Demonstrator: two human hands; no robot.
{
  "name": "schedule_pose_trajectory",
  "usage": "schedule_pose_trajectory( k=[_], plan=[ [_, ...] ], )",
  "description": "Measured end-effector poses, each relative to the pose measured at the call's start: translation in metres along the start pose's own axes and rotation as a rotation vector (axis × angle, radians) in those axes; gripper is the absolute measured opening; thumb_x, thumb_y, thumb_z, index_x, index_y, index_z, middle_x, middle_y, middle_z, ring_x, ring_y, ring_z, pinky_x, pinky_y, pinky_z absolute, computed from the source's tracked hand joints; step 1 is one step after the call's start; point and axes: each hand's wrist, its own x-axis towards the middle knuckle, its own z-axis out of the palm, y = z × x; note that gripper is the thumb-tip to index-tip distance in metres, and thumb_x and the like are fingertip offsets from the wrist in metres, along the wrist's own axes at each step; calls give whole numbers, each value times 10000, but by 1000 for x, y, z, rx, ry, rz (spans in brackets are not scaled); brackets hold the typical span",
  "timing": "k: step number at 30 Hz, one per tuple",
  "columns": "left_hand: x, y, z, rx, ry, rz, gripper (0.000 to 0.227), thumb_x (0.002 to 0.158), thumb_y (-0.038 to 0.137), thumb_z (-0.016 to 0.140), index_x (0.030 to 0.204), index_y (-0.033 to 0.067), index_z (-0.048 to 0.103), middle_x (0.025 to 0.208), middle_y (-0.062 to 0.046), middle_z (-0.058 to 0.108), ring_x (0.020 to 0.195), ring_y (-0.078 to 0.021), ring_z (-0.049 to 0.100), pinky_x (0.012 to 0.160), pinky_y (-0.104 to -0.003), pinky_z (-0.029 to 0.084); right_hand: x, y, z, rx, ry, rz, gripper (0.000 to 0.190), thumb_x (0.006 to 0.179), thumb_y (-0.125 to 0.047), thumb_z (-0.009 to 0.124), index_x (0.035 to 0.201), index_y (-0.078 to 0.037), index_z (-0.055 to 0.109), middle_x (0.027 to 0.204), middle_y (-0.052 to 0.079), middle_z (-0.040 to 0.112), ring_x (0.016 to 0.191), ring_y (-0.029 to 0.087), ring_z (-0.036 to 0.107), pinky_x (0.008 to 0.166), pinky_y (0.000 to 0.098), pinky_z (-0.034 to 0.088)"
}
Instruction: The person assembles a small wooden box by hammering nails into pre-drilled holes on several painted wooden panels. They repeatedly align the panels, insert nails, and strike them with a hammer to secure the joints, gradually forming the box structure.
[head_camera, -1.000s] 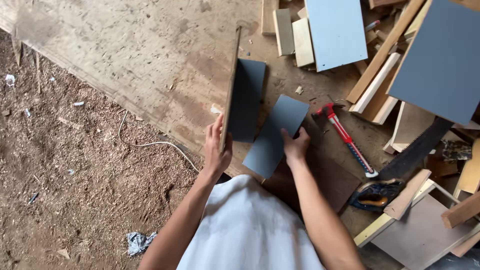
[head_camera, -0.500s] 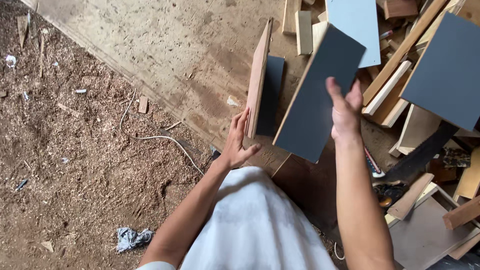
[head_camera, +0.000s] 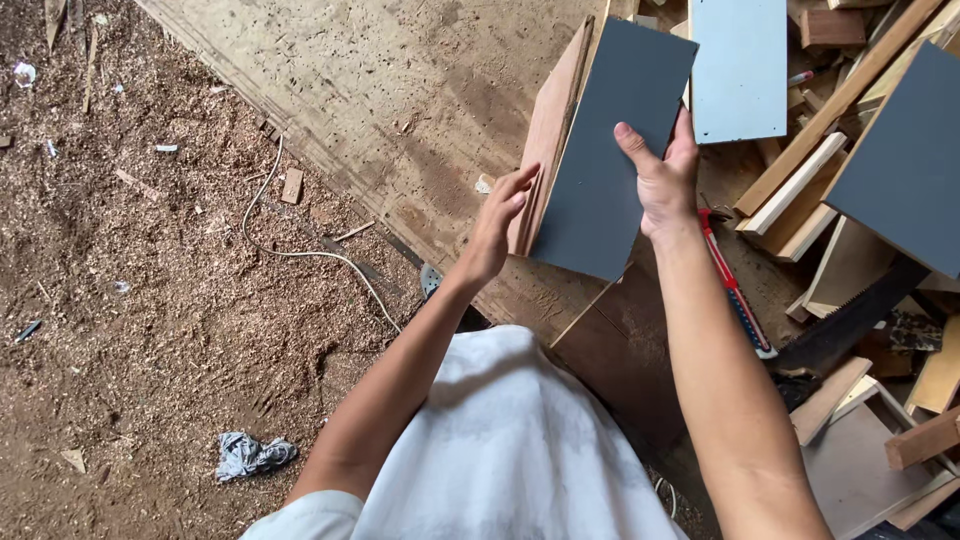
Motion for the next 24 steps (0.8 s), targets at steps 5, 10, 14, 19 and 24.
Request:
schedule_pose_trajectory(
  k=[5, 10, 14, 19, 24],
  plan=[
    [23, 1, 6, 29, 26, 54, 569, 1082, 372, 461, 1556, 59, 459, 1445, -181, 494, 1404, -276, 492, 1191, -431, 405, 7, 0, -2, -34, -54, 2, 702, 934, -238, 859, 1490, -40, 480, 1393, 80, 619, 1310, 195, 590, 1170, 340, 470],
    [26, 1, 18, 103, 46, 104, 545, 1075, 348, 511, 1562, 109, 451, 1412, -185, 441, 1323, -298, 495, 1132, -432, 454, 8, 3, 2, 67, -81, 83, 707, 930, -234, 845, 1489, -33, 462, 1373, 83, 613, 1261, 196, 607, 1109, 340, 514],
    [21, 5, 26, 212, 87, 134, 592, 1074, 368, 522, 1599, 129, 388, 1437, -196, 414, 1370, -341, 435, 1180, -470, 377, 8, 7, 3, 128, -78, 121, 714, 923, -202, 835, 1497, -45, 441, 1367, 76, 602, 1248, 189, 610, 1072, 339, 538],
    [20, 12, 30, 192, 39, 59, 628, 1070, 394, 465, 1638, 176, 309, 1454, -226, 367, 1396, -366, 343, 1184, -526, 336, 10, 6, 5, 91, -15, 184, 732, 885, -210, 821, 1483, -68, 424, 1327, 100, 625, 1218, 214, 655, 1025, 370, 602],
    [19, 10, 29, 156, 21, 91, 602, 1097, 382, 424, 1650, 182, 293, 1498, -246, 349, 1438, -378, 317, 1203, -531, 338, 8, 6, 5, 86, -30, 160, 746, 906, -220, 832, 1509, -65, 422, 1343, 101, 614, 1236, 212, 646, 1046, 368, 599]
  ],
)
